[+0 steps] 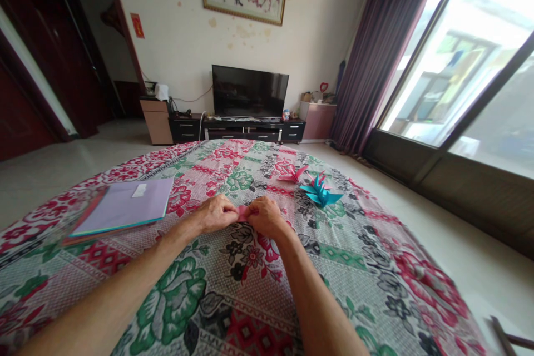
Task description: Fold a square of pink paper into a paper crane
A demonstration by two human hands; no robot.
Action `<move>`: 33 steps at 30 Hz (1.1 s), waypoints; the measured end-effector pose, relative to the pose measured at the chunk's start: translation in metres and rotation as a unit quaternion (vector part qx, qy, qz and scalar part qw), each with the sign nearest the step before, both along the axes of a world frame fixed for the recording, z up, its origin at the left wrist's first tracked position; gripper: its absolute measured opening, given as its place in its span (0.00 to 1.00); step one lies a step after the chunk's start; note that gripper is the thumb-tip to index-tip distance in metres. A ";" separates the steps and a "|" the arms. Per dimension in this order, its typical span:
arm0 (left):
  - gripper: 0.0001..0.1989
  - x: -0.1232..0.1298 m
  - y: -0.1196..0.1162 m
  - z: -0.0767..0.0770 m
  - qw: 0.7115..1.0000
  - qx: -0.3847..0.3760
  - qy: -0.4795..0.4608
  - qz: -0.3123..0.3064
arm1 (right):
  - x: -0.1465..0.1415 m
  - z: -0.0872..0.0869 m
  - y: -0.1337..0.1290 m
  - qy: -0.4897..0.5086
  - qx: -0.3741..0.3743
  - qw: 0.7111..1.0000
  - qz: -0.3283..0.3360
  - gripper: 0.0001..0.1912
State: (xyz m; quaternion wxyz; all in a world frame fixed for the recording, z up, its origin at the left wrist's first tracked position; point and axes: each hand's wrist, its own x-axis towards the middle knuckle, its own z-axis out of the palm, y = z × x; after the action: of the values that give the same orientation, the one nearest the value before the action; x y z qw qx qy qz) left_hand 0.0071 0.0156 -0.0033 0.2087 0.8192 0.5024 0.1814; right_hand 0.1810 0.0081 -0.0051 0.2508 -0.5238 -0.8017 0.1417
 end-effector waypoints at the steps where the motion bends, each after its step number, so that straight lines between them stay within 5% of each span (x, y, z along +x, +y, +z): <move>1: 0.13 0.002 -0.001 -0.001 1.000 0.017 0.006 0.019 | 0.000 0.000 0.000 0.000 0.000 1.000 0.000 0.09; 5: 0.12 0.006 -0.004 -0.003 0.996 0.061 0.005 0.063 | 0.001 -0.001 0.000 -0.002 0.000 1.000 0.003 0.09; 14: 0.10 -0.003 0.002 -0.001 0.998 -0.030 -0.032 0.037 | 0.002 -0.002 0.001 0.001 0.007 1.000 0.010 0.10; 27: 0.16 -0.017 0.005 0.008 0.996 -0.067 -0.040 -0.044 | 0.004 -0.003 0.003 0.031 -0.003 0.999 0.042 0.11; 33: 0.15 -0.018 0.006 0.003 0.995 -0.073 -0.062 -0.034 | 0.004 -0.007 0.003 0.032 -0.010 0.999 -0.012 0.09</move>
State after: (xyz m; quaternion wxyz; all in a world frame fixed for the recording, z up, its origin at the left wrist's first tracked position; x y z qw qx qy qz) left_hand -0.0110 0.0215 0.0000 0.3043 0.8057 0.4725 0.1874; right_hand 0.1852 0.0114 -0.0117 0.2727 -0.5311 -0.7855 0.1630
